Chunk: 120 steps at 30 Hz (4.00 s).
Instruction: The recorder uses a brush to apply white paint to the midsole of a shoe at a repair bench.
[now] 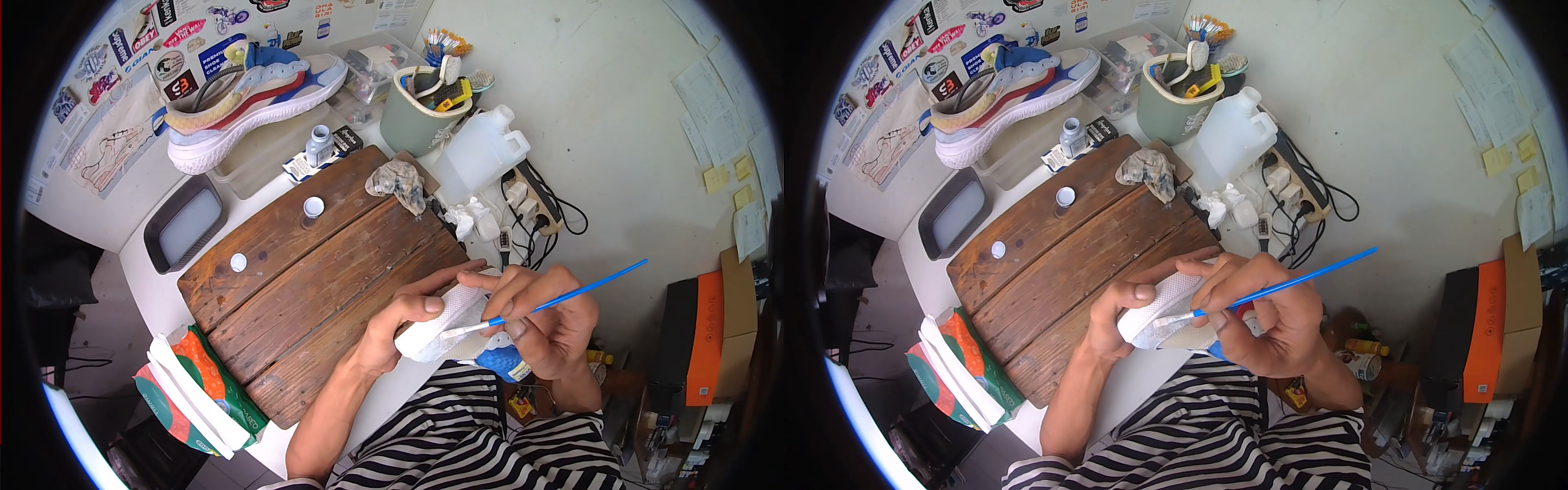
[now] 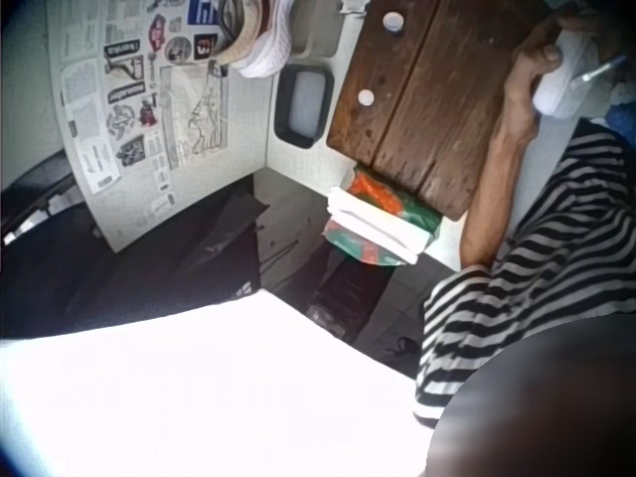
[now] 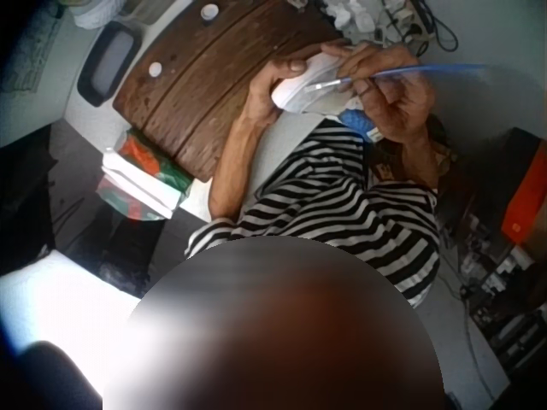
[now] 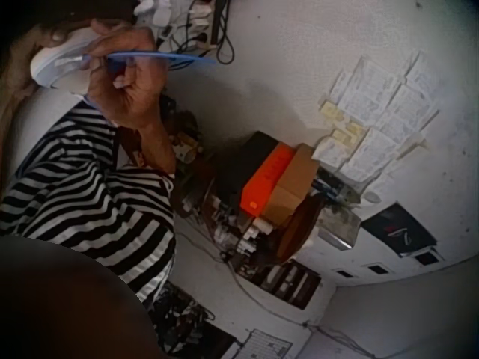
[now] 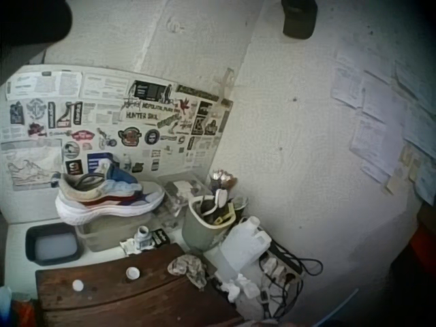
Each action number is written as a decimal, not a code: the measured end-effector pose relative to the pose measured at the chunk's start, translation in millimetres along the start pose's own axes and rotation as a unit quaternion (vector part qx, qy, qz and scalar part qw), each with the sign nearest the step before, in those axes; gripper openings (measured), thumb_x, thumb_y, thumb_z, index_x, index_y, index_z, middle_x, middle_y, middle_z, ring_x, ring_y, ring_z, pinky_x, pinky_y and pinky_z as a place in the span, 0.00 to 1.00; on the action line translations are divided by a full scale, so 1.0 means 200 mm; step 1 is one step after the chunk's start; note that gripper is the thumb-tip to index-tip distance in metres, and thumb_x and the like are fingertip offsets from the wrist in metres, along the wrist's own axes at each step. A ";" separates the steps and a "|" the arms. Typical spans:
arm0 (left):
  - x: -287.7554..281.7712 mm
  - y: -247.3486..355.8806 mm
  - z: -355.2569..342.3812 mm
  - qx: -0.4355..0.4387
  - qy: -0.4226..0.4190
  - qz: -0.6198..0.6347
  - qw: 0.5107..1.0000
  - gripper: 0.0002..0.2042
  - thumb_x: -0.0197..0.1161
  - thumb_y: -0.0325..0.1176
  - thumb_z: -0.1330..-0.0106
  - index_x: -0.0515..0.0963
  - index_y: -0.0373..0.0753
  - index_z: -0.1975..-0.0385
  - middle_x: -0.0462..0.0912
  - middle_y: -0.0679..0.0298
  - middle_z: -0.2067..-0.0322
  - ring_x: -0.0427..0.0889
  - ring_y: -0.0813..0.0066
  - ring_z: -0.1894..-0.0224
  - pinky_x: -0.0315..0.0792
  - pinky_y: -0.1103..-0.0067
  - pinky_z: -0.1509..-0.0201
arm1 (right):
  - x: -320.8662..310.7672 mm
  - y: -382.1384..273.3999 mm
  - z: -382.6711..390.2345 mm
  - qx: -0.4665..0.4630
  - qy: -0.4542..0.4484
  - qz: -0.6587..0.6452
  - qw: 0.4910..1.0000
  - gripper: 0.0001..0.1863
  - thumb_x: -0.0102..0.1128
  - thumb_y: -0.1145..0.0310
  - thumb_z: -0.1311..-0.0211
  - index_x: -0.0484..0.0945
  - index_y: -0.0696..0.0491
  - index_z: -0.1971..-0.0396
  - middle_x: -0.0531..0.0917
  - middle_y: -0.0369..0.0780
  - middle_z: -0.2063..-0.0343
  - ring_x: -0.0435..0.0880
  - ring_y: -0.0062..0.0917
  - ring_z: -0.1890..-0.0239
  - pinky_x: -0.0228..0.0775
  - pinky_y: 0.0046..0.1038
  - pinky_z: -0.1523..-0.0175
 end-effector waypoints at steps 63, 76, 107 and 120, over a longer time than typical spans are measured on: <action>0.01 0.00 0.00 -0.010 -0.002 -0.001 1.000 0.48 0.54 0.55 0.49 0.61 0.29 0.29 0.74 0.40 0.39 0.77 0.52 0.40 0.66 0.70 0.33 | -0.01 0.01 0.02 -0.002 0.022 0.007 1.000 0.05 0.58 0.79 0.32 0.72 0.61 0.61 0.83 0.42 0.72 0.84 0.23 0.66 0.72 0.54 0.36; 0.02 0.03 0.01 0.003 -0.033 0.013 0.999 0.46 0.56 0.54 0.47 0.62 0.30 0.28 0.72 0.41 0.36 0.73 0.51 0.35 0.64 0.69 0.30 | -0.16 0.13 -0.27 0.008 0.043 -0.071 0.997 0.03 0.51 0.80 0.30 0.72 0.61 0.59 0.81 0.43 0.74 0.82 0.23 0.70 0.81 0.42 0.45; -0.06 0.02 -0.01 0.004 -0.028 0.057 0.998 0.46 0.56 0.55 0.45 0.60 0.29 0.28 0.68 0.42 0.33 0.72 0.52 0.33 0.61 0.67 0.27 | 0.22 0.91 -0.72 0.106 -0.108 0.003 0.989 0.04 0.55 0.79 0.31 0.74 0.59 0.59 0.85 0.41 0.69 0.84 0.20 0.67 0.78 0.23 0.62; -0.07 -0.01 0.02 -0.020 0.007 0.011 1.000 0.46 0.55 0.54 0.48 0.62 0.28 0.29 0.71 0.41 0.36 0.74 0.52 0.37 0.64 0.69 0.32 | -0.07 0.07 -0.03 0.037 0.027 -0.093 0.995 0.07 0.50 0.83 0.32 0.70 0.59 0.57 0.83 0.47 0.70 0.84 0.28 0.63 0.64 0.56 0.31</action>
Point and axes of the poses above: each hand's wrist, its own z-axis away from the middle knuckle, its own x-axis out of the palm, y = z × x, the point moved 6 cm from there along -z, towards the middle knuckle
